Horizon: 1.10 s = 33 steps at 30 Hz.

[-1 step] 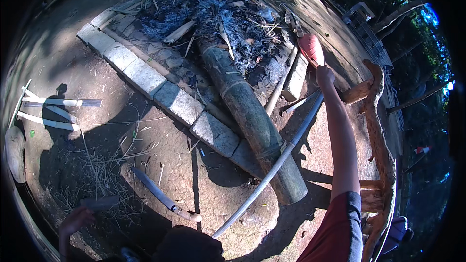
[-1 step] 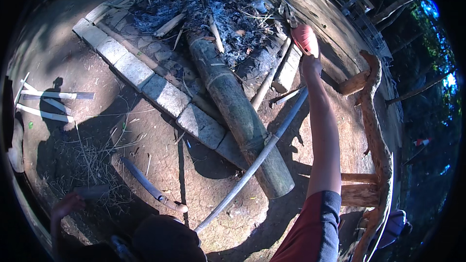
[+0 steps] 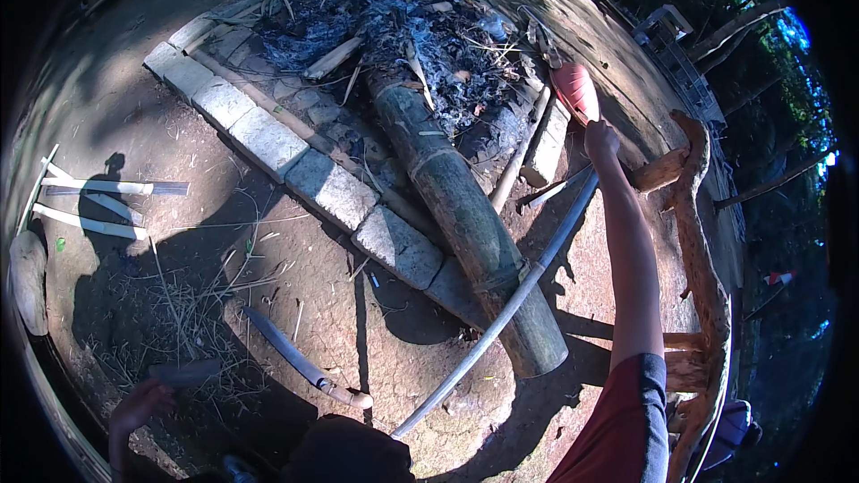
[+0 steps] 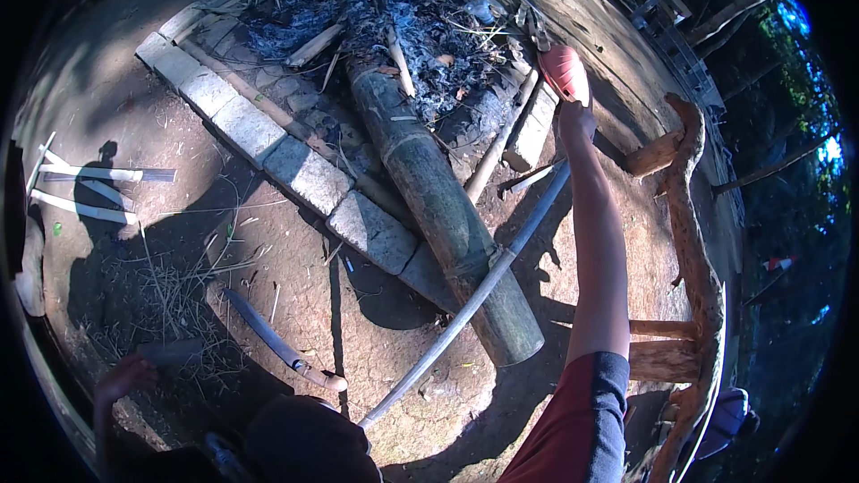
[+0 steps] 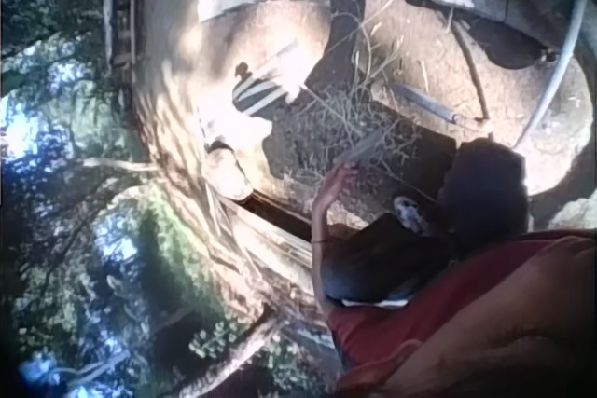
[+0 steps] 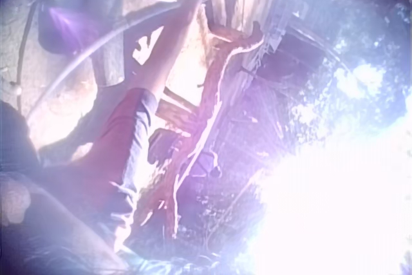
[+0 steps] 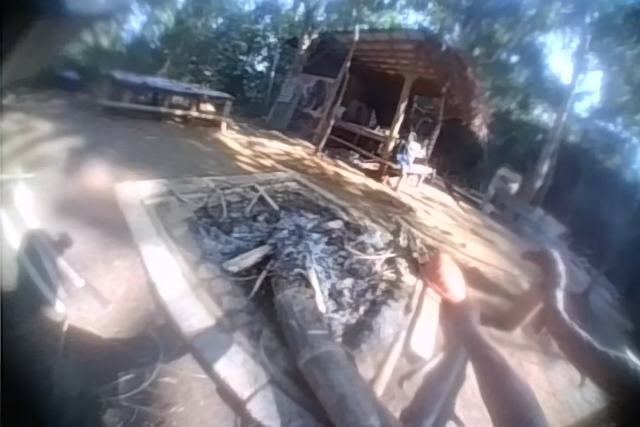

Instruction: The person shaves a long strip of bamboo using a knife, stripping away thin layers and bark while rotating the piece by hand.

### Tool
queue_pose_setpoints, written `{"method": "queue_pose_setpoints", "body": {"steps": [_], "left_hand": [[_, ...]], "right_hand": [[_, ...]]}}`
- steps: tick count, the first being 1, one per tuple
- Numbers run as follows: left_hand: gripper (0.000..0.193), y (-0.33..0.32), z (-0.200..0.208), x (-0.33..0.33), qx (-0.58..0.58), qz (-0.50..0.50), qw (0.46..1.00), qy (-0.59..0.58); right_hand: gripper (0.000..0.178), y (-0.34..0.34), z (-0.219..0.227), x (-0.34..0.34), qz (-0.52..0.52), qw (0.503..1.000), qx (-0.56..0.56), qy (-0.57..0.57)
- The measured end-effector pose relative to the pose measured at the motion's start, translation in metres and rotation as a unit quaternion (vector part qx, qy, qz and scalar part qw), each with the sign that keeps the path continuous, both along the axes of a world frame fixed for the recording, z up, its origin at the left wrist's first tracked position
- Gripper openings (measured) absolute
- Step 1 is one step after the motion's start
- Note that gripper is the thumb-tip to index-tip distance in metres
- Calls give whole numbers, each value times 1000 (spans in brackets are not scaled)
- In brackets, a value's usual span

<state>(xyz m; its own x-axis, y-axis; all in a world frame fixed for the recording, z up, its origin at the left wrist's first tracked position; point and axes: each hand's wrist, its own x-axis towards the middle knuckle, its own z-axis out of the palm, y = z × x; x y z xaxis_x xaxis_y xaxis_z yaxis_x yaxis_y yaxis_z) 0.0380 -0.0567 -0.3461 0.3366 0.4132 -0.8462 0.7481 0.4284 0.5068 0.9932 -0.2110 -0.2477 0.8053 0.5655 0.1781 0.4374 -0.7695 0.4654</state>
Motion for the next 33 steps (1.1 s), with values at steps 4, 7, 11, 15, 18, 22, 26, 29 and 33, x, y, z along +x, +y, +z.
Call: {"method": "queue_pose_setpoints", "body": {"steps": [4, 7, 11, 15, 18, 22, 26, 29, 33], "left_hand": [[36, -4, 2, 7, -6, -20, 1000, -10], [36, -18, -1, -24, -13, 88, 990, -106], [33, -22, -20, -44, 65, -15, 997, -35], [29, -44, -41, -62, 73, 4, 995, -65], [26, -91, -50, -77, 81, 38, 977, -194], [29, -156, -69, -90, 39, 114, 936, -331], [32, -193, -98, -107, 119, 266, 902, -319], [26, -214, -123, -108, 123, 503, 819, -248], [24, -244, -149, -126, 200, 619, 744, -154]], "right_hand": [[26, -10, 0, 10, -9, 997, 68, -45], [20, 2, 2, 12, 46, 972, 203, -109], [20, 41, 7, -78, 153, 937, 310, -51], [15, 86, -40, -210, 389, 824, 338, 236], [10, 131, -64, -388, 454, 711, 247, 476], [28, 159, -126, -569, 553, 553, -33, 623], [53, 192, -145, -679, 689, 628, -170, 319], [39, 254, -216, -692, 687, 665, -60, 287], [34, 342, -203, -759, 649, 713, -95, 250]]}}
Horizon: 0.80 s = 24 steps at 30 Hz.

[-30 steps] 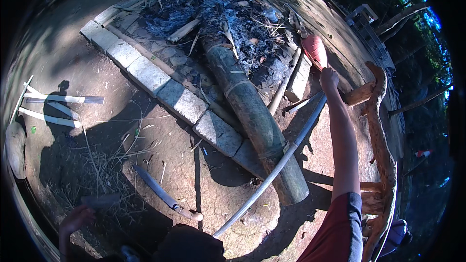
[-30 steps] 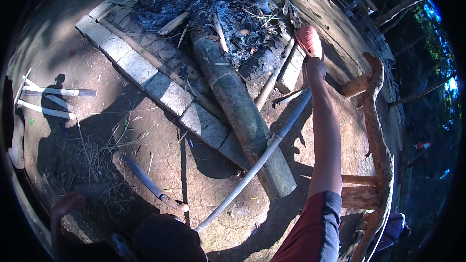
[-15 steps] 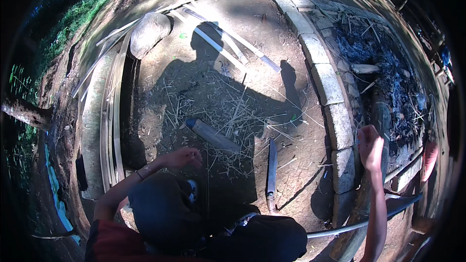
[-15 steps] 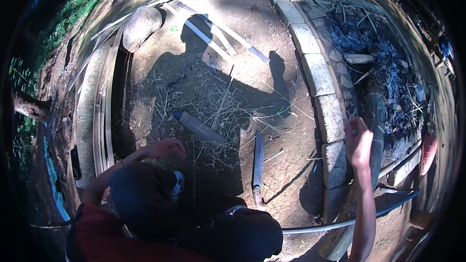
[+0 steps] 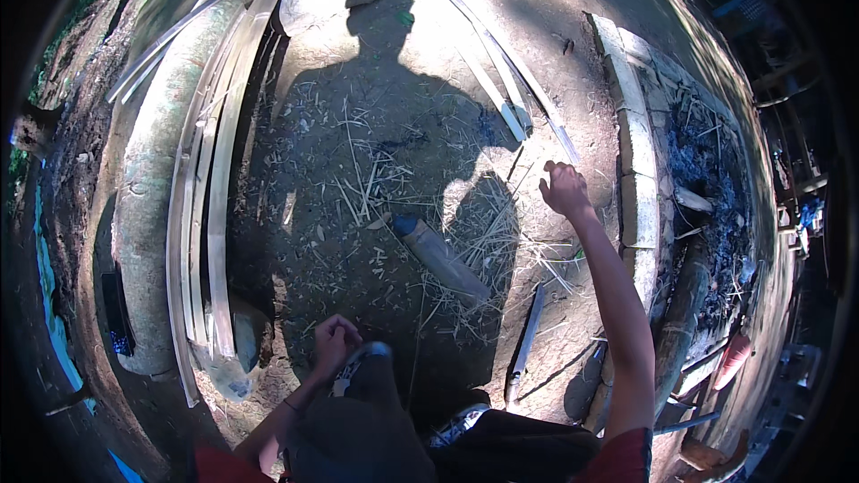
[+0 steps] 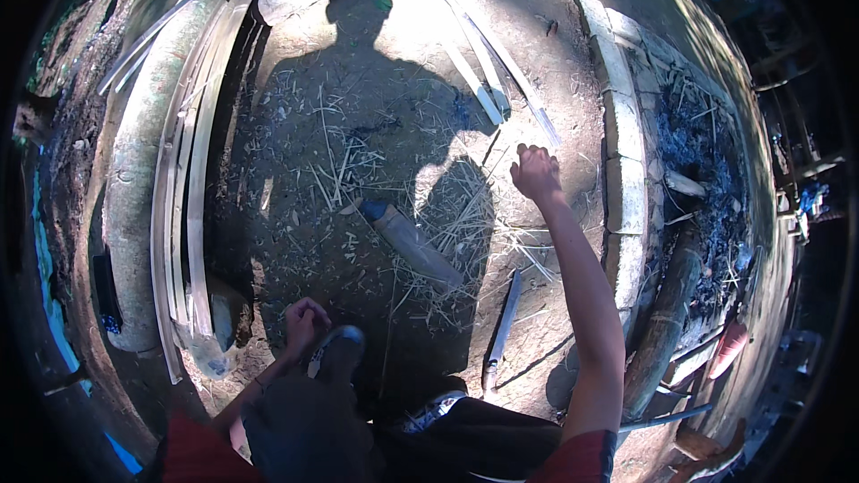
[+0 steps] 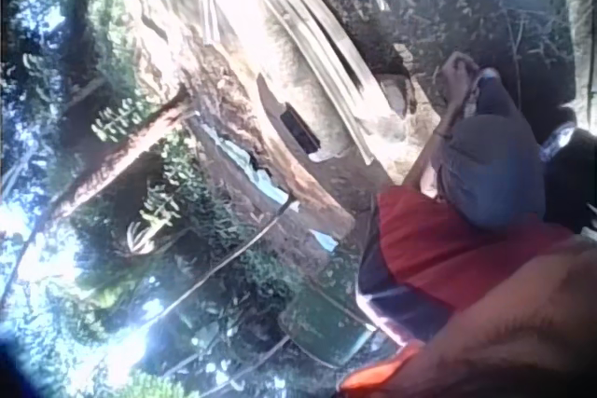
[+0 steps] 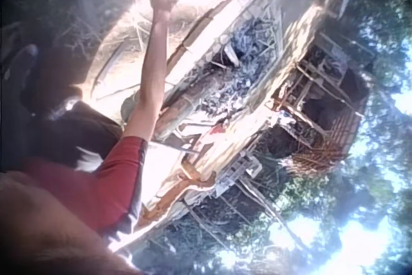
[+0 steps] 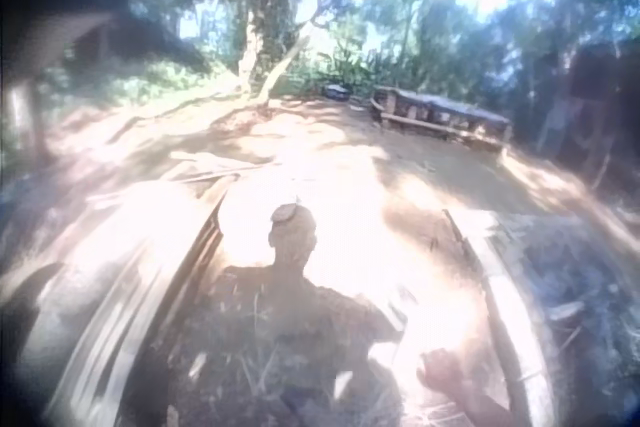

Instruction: The person shaves a long strip of bamboo using a knife, stripping away thin layers and bark while rotating the piece by hand.

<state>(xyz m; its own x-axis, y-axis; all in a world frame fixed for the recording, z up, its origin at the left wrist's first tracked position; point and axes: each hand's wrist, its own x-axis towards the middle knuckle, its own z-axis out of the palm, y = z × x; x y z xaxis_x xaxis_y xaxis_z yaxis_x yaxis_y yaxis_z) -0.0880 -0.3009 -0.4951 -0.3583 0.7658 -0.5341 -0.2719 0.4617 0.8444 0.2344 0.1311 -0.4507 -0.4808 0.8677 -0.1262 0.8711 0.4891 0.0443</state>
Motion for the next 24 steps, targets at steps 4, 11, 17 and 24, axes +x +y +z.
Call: {"method": "queue_pose_setpoints", "body": {"steps": [4, 11, 17, 24], "left_hand": [[24, 4, 10, -4, -25, 72, 997, 9], [25, -1, 10, -44, -50, 82, 992, 76], [25, -7, 8, -58, -48, 104, 990, 82], [25, 7, 1, -54, -55, 119, 990, 54]], "right_hand": [[33, 76, -43, 4, -98, 992, 73, -11], [35, 129, -63, -72, -153, 981, 53, 107], [65, 169, -87, -76, -268, 960, 55, 53], [49, 186, -116, -31, 2, 966, 228, 124]]}}
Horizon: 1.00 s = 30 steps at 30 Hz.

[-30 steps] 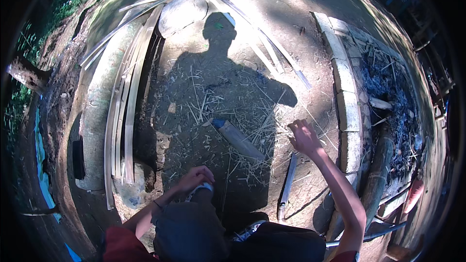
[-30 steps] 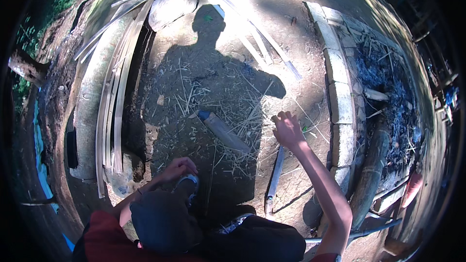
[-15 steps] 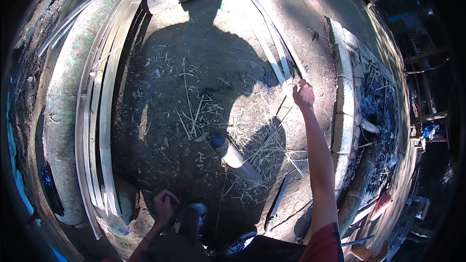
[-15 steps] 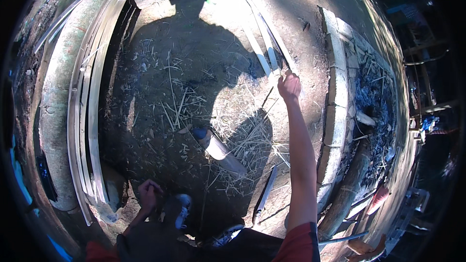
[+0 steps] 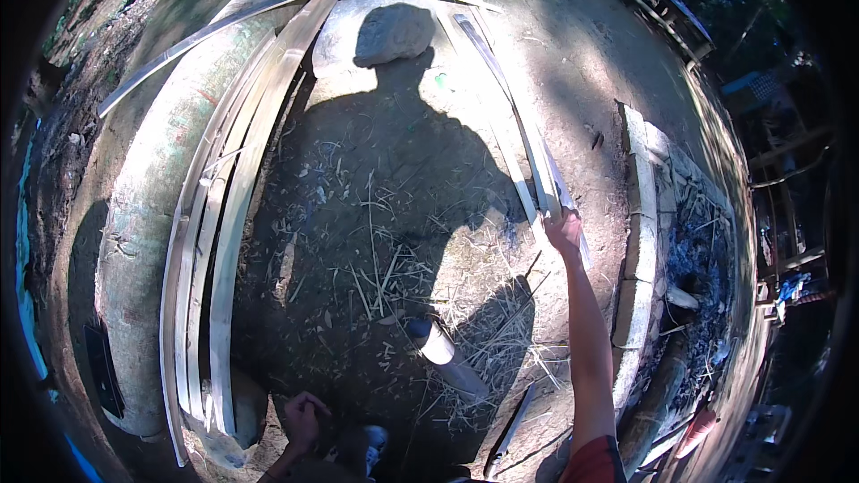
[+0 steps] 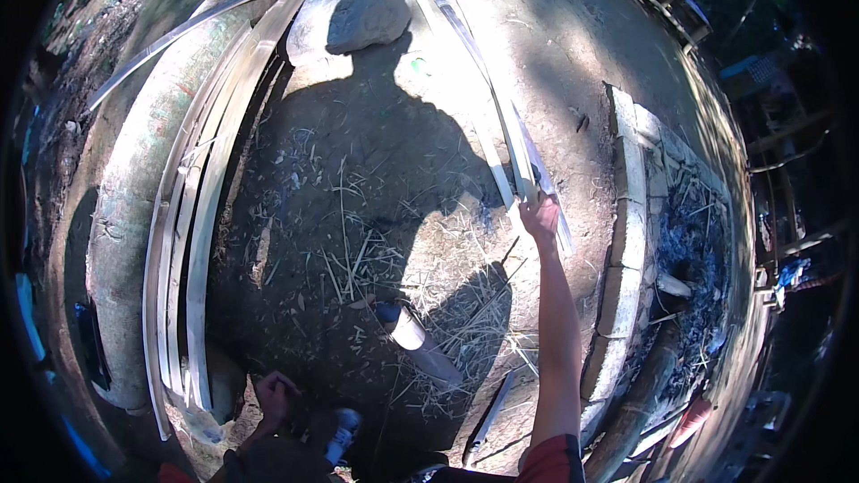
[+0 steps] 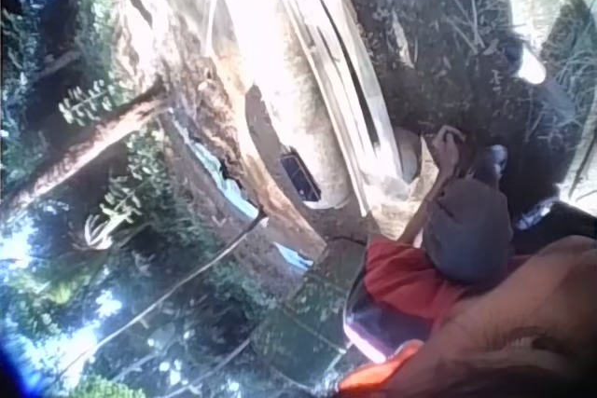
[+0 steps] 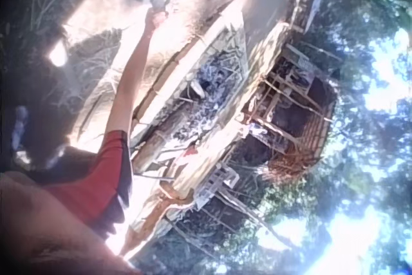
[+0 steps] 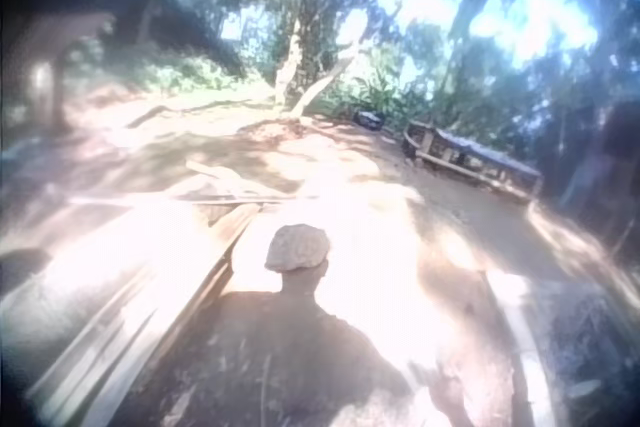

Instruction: The person shaves a long strip of bamboo using a knife, stripping away thin layers and bark while rotating the piece by hand.

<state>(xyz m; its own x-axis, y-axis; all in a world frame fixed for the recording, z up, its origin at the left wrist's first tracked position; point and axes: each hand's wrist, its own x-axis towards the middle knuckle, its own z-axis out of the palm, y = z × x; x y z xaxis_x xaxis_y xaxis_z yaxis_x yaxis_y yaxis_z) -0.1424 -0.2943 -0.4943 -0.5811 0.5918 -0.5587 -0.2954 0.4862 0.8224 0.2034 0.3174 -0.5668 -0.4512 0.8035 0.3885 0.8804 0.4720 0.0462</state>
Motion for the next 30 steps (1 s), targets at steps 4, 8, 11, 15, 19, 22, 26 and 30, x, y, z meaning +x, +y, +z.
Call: {"method": "queue_pose_setpoints", "body": {"steps": [4, 8, 11, 15, 19, 22, 26, 30], "left_hand": [[25, -4, 6, 2, -14, -35, 999, 1], [25, 12, 19, 5, 52, -87, 995, -20], [25, 17, 31, 0, 46, -113, 992, -37], [21, 41, 58, 2, 67, -157, 981, -92], [20, 116, 63, 18, 127, -278, 939, -158], [42, 214, 82, 34, 193, -318, 888, -270], [72, 302, 160, 38, 367, -295, 871, -136], [61, 341, 241, 71, 427, -129, 864, -234]], "right_hand": [[68, -27, 60, -85, -161, 869, -420, 208], [39, -66, 86, -81, 11, 711, -503, 491], [36, -118, 123, -94, -59, 629, -565, 531], [37, -222, 176, -26, -94, 598, -606, 516], [18, -335, 231, 40, -156, 620, -593, 489], [18, -406, 239, 84, -104, 623, -603, 487], [28, -457, 232, 118, 10, 479, -691, 541], [32, -482, 230, 109, 91, 379, -734, 556]]}}
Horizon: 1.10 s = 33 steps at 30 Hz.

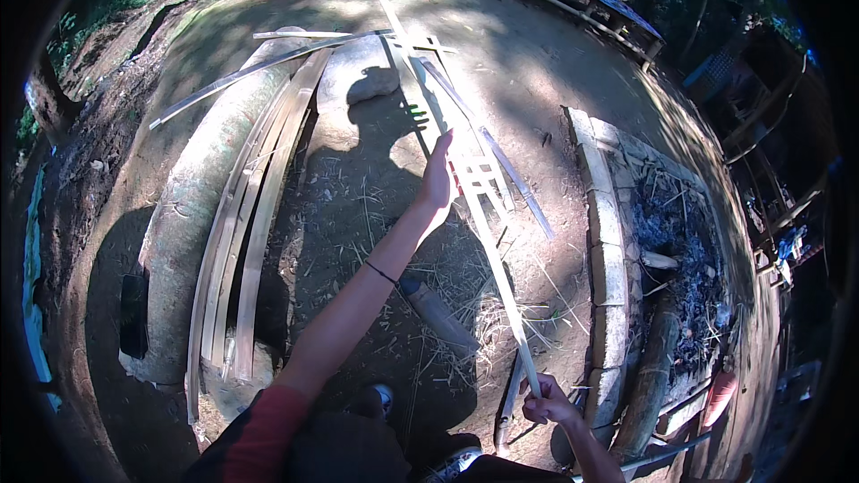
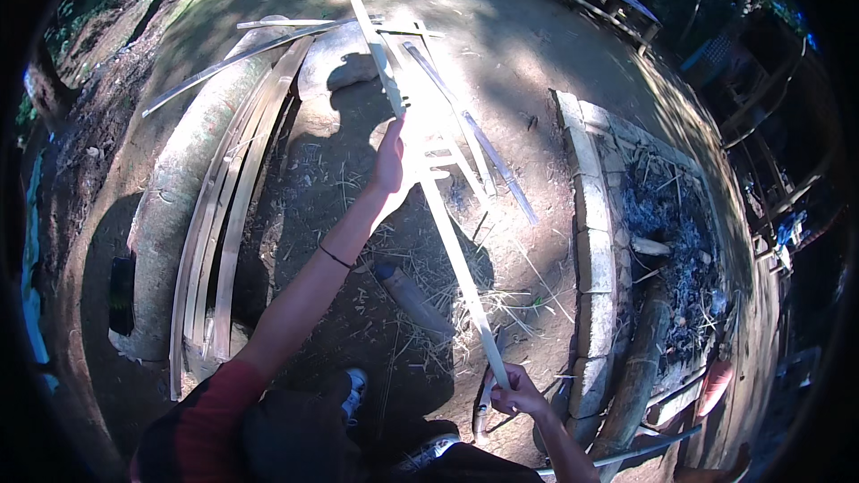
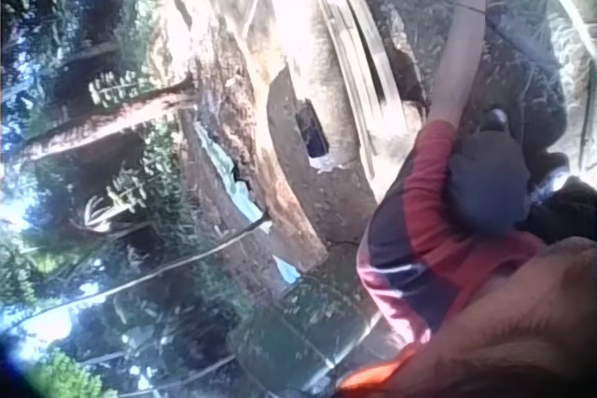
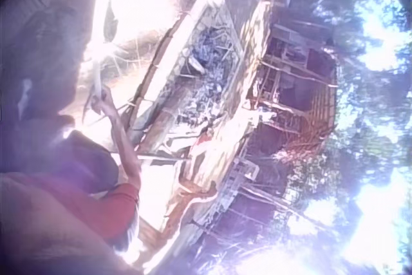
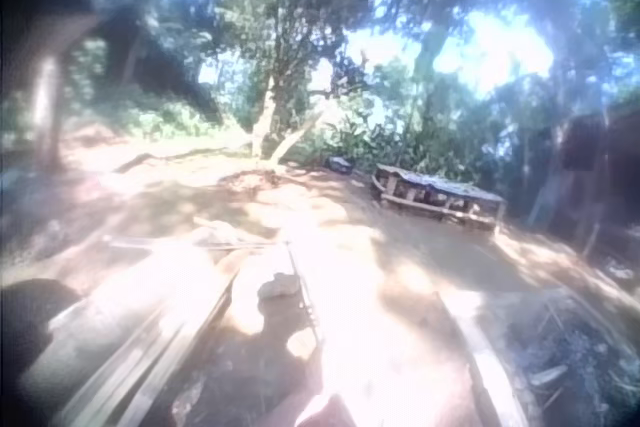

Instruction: The person shaves a long strip of bamboo using a knife, stripping away thin layers and bark while rotating the piece by hand.

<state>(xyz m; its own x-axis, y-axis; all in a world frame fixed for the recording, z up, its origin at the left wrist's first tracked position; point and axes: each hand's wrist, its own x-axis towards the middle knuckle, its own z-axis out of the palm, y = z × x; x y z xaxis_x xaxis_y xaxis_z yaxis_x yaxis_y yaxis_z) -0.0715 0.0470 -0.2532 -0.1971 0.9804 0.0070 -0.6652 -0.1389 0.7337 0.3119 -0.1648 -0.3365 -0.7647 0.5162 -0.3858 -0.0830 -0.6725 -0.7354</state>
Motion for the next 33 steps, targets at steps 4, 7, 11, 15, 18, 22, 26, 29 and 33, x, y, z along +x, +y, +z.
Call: {"method": "queue_pose_setpoints", "body": {"steps": [4, 7, 11, 15, 18, 22, 26, 29, 33], "left_hand": [[29, 0, 30, -12, -29, 31, 997, 69], [31, -11, 68, -26, 11, 120, 989, 85], [28, -16, 100, -10, 14, 221, 959, 178], [33, -7, 96, 22, 17, 250, 950, 185], [34, -3, 89, 7, 56, 299, 931, 202], [37, -24, 96, 17, 102, 279, 919, 258], [37, -44, 92, 44, 86, 264, 924, 264], [37, -53, 90, 46, 80, 253, 927, 267], [36, -51, 89, 46, 108, 229, 939, 233]], "right_hand": [[65, 6, -24, -34, 86, 992, 81, 45], [67, 3, -69, -34, -38, 923, 349, -160], [44, -54, -62, 13, -188, 845, 302, -399], [43, -172, -104, 48, -323, 818, 114, -462], [42, -221, -136, 34, -309, 758, 140, -557], [42, -249, -155, 22, -268, 682, 184, -655], [42, -246, -163, 23, -225, 628, 217, -713], [42, -236, -169, 22, -191, 596, 240, -742], [42, -211, -180, 22, -158, 566, 273, -762]]}}
